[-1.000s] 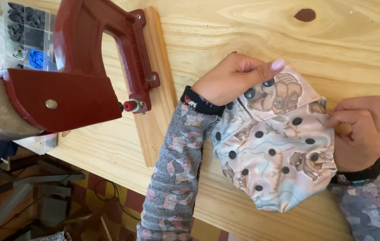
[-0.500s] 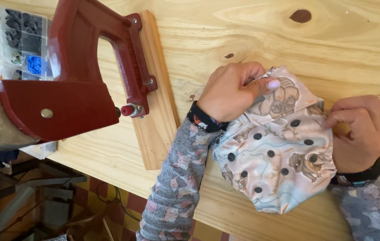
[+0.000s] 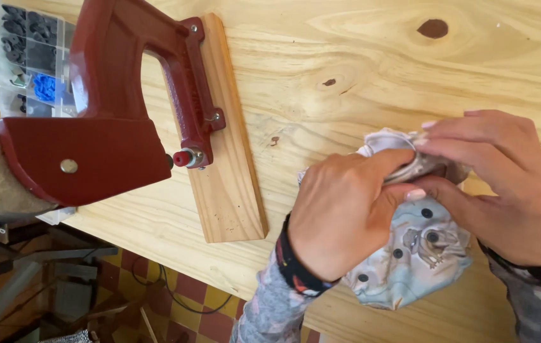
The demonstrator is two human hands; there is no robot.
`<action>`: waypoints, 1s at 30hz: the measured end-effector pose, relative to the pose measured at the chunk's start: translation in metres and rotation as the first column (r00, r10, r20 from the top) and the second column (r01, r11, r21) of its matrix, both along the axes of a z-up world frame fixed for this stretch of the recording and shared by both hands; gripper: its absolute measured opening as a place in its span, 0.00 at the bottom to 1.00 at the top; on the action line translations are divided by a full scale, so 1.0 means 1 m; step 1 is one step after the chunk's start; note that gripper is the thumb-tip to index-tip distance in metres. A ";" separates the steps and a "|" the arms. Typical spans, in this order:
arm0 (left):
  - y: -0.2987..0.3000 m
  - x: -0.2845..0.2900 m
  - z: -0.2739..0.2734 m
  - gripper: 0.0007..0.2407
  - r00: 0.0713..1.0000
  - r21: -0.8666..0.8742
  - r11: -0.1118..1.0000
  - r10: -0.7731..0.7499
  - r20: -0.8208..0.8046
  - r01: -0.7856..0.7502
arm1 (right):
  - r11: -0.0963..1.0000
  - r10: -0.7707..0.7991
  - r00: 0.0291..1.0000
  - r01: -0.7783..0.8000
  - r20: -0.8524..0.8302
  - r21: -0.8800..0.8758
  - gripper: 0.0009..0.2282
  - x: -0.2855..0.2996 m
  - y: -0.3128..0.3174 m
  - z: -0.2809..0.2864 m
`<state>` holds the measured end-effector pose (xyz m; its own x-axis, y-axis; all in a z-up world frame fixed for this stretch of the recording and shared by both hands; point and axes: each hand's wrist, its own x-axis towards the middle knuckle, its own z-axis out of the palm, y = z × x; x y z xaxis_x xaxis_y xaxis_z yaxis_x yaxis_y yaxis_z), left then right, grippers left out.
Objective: The person attaches black snap fasteners to a patterned cloth diaper using a red manual press. They position the diaper under the press, insert the fastener components, and operate the lever to secure them. The person also uses a small yellow tool to adjust the fabric and a screwdriver to assist with the fastener placement.
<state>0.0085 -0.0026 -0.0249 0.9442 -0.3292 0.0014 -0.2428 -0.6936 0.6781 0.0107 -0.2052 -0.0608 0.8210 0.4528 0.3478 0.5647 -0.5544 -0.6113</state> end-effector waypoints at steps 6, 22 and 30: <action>-0.002 0.003 -0.003 0.14 0.985 -0.196 0.967 0.144 -0.099 -0.161 | 0.982 -0.163 0.982 0.154 0.090 0.107 0.11 -0.015 0.007 -0.032; -0.018 -0.001 -0.015 0.05 0.890 -0.368 0.834 0.281 -0.360 -0.412 | 0.992 0.046 0.911 -0.088 0.409 0.086 0.08 -0.013 -0.024 -0.058; 0.003 -0.004 -0.007 0.16 0.869 -0.545 0.765 0.039 -0.493 -0.343 | 0.992 -0.034 0.969 0.003 0.244 0.126 0.10 -0.015 -0.019 -0.055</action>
<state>0.0049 0.0005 -0.0323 0.9342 -0.2141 -0.2852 0.2684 -0.1045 0.9576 -0.0046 -0.2245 -0.1159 0.7114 0.3796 0.5915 0.6963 -0.4950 -0.5198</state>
